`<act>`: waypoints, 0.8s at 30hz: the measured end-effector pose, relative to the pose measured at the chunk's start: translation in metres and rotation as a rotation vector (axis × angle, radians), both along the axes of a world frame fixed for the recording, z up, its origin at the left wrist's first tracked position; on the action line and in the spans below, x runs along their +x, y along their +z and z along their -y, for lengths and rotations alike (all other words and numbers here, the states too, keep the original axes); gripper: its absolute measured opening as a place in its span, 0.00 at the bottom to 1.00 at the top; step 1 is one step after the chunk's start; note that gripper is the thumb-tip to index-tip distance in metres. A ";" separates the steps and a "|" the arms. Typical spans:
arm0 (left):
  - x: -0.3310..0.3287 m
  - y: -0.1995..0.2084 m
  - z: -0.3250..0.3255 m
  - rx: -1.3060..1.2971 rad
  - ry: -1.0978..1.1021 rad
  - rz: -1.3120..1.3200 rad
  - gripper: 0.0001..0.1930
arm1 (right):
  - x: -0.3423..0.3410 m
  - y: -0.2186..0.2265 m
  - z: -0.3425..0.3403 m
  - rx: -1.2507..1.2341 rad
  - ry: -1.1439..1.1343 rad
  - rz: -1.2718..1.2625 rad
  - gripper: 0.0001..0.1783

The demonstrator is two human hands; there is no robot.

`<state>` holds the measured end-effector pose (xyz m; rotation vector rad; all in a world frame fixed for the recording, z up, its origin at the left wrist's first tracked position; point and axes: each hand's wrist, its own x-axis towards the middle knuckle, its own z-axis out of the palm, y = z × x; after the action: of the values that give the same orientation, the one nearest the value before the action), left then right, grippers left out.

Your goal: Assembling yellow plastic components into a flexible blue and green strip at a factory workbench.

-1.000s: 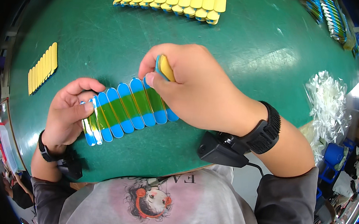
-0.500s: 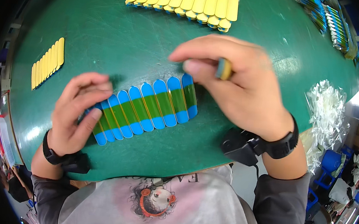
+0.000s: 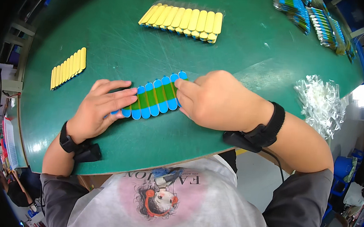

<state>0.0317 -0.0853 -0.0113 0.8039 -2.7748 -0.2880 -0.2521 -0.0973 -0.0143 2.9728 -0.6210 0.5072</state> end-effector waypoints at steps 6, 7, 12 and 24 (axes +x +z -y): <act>-0.003 0.006 -0.015 0.481 0.166 -0.464 0.11 | 0.004 0.021 -0.004 0.114 0.026 0.039 0.06; -0.002 0.008 -0.018 0.496 0.212 -0.524 0.11 | 0.006 0.031 -0.006 0.227 -0.026 0.103 0.04; 0.005 0.033 -0.025 0.648 0.367 -0.556 0.13 | 0.017 0.073 -0.004 0.460 -0.151 0.227 0.01; 0.012 0.006 0.019 1.133 0.455 -1.014 0.17 | 0.053 0.107 0.048 0.517 -0.451 -0.175 0.08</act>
<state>0.0440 -0.1039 -0.0048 1.0196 -1.2808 -1.6548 -0.1989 -0.1453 0.0924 3.0995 -1.5498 0.0482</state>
